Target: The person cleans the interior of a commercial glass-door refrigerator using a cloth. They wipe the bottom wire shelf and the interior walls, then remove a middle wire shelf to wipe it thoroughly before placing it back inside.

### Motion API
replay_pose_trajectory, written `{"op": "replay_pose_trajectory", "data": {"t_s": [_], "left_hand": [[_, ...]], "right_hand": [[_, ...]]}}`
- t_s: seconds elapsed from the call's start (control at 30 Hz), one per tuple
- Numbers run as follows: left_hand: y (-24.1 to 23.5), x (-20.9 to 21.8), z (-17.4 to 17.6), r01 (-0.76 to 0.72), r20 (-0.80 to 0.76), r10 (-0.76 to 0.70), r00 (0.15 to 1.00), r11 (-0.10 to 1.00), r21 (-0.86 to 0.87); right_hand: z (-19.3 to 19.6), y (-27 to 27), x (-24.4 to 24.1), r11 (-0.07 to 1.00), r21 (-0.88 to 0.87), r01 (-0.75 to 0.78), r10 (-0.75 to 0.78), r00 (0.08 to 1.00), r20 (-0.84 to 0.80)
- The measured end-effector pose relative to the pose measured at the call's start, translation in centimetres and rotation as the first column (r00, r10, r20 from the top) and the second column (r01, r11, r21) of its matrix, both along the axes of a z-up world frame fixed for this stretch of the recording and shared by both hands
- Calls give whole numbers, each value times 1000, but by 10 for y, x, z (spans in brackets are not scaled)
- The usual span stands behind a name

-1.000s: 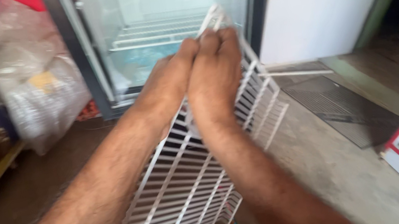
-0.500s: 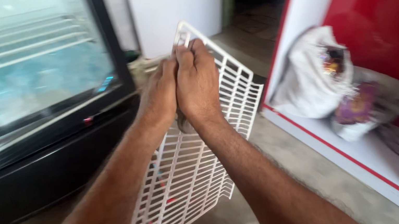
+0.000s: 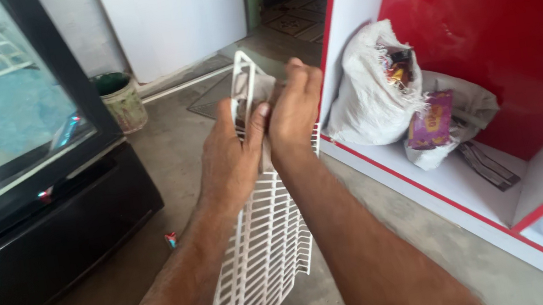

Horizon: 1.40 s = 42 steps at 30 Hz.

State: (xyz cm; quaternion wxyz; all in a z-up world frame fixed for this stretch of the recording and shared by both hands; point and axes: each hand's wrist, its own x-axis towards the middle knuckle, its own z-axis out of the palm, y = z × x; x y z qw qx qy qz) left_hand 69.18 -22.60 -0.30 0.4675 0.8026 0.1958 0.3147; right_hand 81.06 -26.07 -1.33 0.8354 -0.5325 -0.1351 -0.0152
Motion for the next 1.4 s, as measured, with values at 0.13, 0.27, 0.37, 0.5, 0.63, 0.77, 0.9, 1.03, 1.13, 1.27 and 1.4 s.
{"op": "replay_pose_trajectory", "data": {"t_s": [0.13, 0.27, 0.37, 0.5, 0.63, 0.77, 0.9, 1.03, 1.13, 1.27, 1.4], "left_hand": [[5, 23, -8, -47, 84, 35, 996, 988, 147], [6, 27, -8, -81, 109, 70, 992, 992, 98], [3, 15, -3, -72, 55, 71, 996, 997, 5], [13, -22, -6, -95, 32, 96, 995, 995, -24], [22, -26, -23, -164, 27, 165, 986, 985, -46], [19, -11, -29, -168, 125, 161, 979, 985, 49], [3, 2, -30, -232, -78, 228, 971, 972, -42], [-16, 21, -21, -181, 16, 181, 983, 983, -13], [-25, 45, -20, -205, -33, 204, 978, 978, -24], [-37, 69, -15, -191, -41, 192, 981, 981, 18], [-38, 69, -8, -222, -151, 212, 965, 974, -53]], "right_hand": [[-43, 7, 23, 983, -176, -51, 100, 953, 285], [-95, -22, -18, 904, -378, -201, 342, 871, 354], [-95, -35, -67, 923, -380, -64, 247, 855, 457], [-46, -29, -114, 910, -415, -8, 155, 934, 322], [-13, -3, -93, 906, -420, 59, 102, 931, 351], [-41, 0, -61, 930, -351, 111, 114, 820, 561], [-92, -32, -25, 911, -394, 125, 114, 841, 529], [-105, -53, -5, 834, -522, 180, 111, 871, 479], [-98, -33, 1, 908, 173, -382, 364, 922, 130], [-104, -39, 20, 963, -249, -105, 179, 937, 299], [-133, -70, 39, 835, 460, -301, 455, 849, -270]]}}
